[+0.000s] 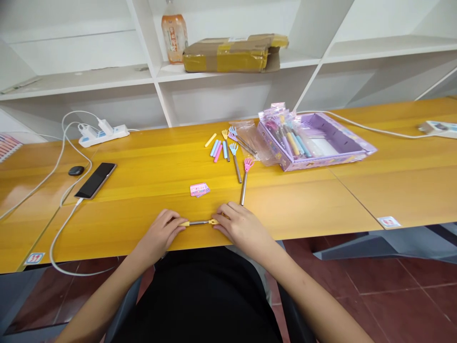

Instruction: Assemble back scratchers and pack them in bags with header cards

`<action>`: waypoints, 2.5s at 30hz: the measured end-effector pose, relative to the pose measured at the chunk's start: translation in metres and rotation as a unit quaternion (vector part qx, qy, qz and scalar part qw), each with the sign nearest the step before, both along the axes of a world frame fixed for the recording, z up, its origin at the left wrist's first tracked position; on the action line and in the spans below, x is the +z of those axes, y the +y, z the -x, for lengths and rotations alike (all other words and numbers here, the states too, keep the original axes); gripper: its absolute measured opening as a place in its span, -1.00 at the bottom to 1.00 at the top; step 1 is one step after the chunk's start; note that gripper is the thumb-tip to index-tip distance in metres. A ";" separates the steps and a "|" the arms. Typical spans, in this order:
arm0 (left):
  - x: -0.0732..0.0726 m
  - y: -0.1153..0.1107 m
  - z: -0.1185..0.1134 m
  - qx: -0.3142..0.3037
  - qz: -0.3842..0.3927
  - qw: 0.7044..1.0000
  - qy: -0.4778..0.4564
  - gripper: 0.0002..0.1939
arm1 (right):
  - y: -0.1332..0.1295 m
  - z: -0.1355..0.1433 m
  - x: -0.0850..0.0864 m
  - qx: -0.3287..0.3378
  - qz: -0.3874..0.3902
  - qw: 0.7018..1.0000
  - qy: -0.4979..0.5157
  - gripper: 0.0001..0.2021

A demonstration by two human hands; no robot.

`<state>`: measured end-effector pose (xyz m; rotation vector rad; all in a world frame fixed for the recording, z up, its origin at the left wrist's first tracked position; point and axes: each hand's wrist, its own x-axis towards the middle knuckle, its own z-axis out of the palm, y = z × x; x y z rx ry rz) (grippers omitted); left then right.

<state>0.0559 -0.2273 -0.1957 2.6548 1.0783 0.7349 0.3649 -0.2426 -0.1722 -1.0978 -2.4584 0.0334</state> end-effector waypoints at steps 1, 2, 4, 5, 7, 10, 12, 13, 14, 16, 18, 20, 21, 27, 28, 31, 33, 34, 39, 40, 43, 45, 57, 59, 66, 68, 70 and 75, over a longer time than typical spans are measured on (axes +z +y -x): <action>0.000 0.000 0.000 -0.001 0.002 1.000 0.002 -0.84 | 0.000 0.000 0.000 0.000 0.000 1.000 0.000 -0.78; 0.001 0.000 0.000 -0.002 0.003 1.000 0.002 -0.84 | 0.000 0.000 0.000 0.001 0.001 1.000 0.001 -0.79; 0.001 0.000 0.000 -0.003 0.001 1.000 0.005 -0.83 | 0.000 0.001 -0.001 0.004 0.002 1.000 0.004 -0.80; 0.001 0.001 0.000 -0.005 -0.003 1.000 0.010 -0.82 | -0.001 0.001 -0.001 0.005 0.003 1.000 0.005 -0.81; 0.002 0.001 0.001 -0.009 -0.018 0.999 0.029 -0.82 | -0.003 0.001 -0.002 0.004 0.001 1.000 0.005 -0.82; 0.007 0.004 0.013 -0.005 -0.058 0.995 0.075 -0.82 | -0.007 -0.007 -0.005 -0.008 -0.015 1.000 -0.003 -0.81; 0.012 0.007 0.034 0.010 -0.093 0.990 0.104 -0.83 | -0.010 -0.021 -0.008 -0.020 -0.026 0.999 -0.006 -0.81; 0.015 0.009 0.048 0.021 -0.109 0.987 0.115 -0.83 | -0.011 -0.031 -0.010 -0.026 -0.028 0.999 -0.006 -0.82; 0.018 0.011 0.065 0.034 -0.122 0.984 0.124 -0.83 | -0.012 -0.044 -0.012 -0.032 -0.028 0.999 -0.003 -0.82; 0.023 0.014 0.103 0.056 -0.139 0.980 0.135 -0.83 | -0.013 -0.076 -0.015 -0.050 -0.029 0.998 0.007 -0.82; 0.026 0.017 0.142 0.079 -0.148 0.976 0.139 -0.81 | -0.013 -0.113 -0.017 -0.075 -0.037 0.996 0.019 -0.80; 0.027 0.018 0.174 0.081 -0.146 0.977 0.132 -0.77 | -0.013 -0.147 -0.020 -0.091 -0.040 0.995 0.020 -0.78; 0.026 0.018 0.186 0.087 -0.143 0.977 0.134 -0.77 | -0.013 -0.161 -0.021 -0.099 -0.044 0.994 0.017 -0.78; 0.021 0.021 0.208 0.102 -0.114 0.980 0.127 -0.74 | -0.014 -0.203 -0.026 -0.130 -0.034 0.991 0.002 -0.79; 0.021 0.021 0.207 0.101 -0.106 0.982 0.122 -0.73 | -0.015 -0.205 -0.027 -0.133 -0.031 0.991 0.003 -0.79; 0.018 0.024 0.206 0.098 -0.093 0.984 0.118 -0.73 | -0.016 -0.209 -0.030 -0.140 -0.017 0.990 0.015 -0.77; 0.017 0.025 0.206 0.099 -0.093 0.983 0.120 -0.73 | -0.018 -0.212 -0.032 -0.144 -0.006 0.989 0.028 -0.75; 0.016 0.026 0.207 0.101 -0.093 0.983 0.119 -0.72 | -0.018 -0.213 -0.033 -0.147 0.003 0.989 0.035 -0.72; 0.018 0.027 0.214 0.117 -0.072 0.984 0.112 -0.65 | -0.022 -0.226 -0.037 -0.217 0.030 0.975 0.044 -0.56; 0.018 0.027 0.216 0.121 -0.070 0.984 0.111 -0.65 | -0.023 -0.229 -0.038 -0.229 0.032 0.972 0.039 -0.55; 0.019 0.025 0.217 0.128 -0.070 0.983 0.112 -0.65 | -0.026 -0.234 -0.038 -0.254 0.044 0.965 0.036 -0.54; 0.019 0.026 0.216 0.130 -0.074 0.983 0.110 -0.64 | -0.027 -0.234 -0.038 -0.266 0.040 0.962 0.043 -0.53; 0.023 0.021 0.203 0.128 -0.117 0.974 0.146 -0.71 | -0.022 -0.220 -0.035 -0.189 -0.030 0.981 0.030 -0.63; 0.023 0.019 0.195 0.119 -0.129 0.973 0.150 -0.73 | -0.022 -0.209 -0.035 -0.175 -0.042 0.983 0.029 -0.66; 0.024 0.011 0.148 0.072 -0.151 0.966 0.197 -0.73 | -0.019 -0.153 -0.032 -0.168 -0.039 0.985 0.023 -0.67; 0.024 0.007 0.129 0.058 -0.147 0.968 0.194 -0.75 | -0.020 -0.132 -0.030 -0.154 -0.048 0.987 0.010 -0.65; 0.022 0.002 0.107 0.040 -0.134 0.974 0.180 -0.77 | -0.023 -0.107 -0.028 -0.133 -0.059 0.989 0.003 -0.63; 0.015 -0.004 0.063 0.004 -0.158 0.971 0.181 -0.76 | -0.029 -0.048 -0.023 -0.132 -0.099 0.985 -0.051 -0.64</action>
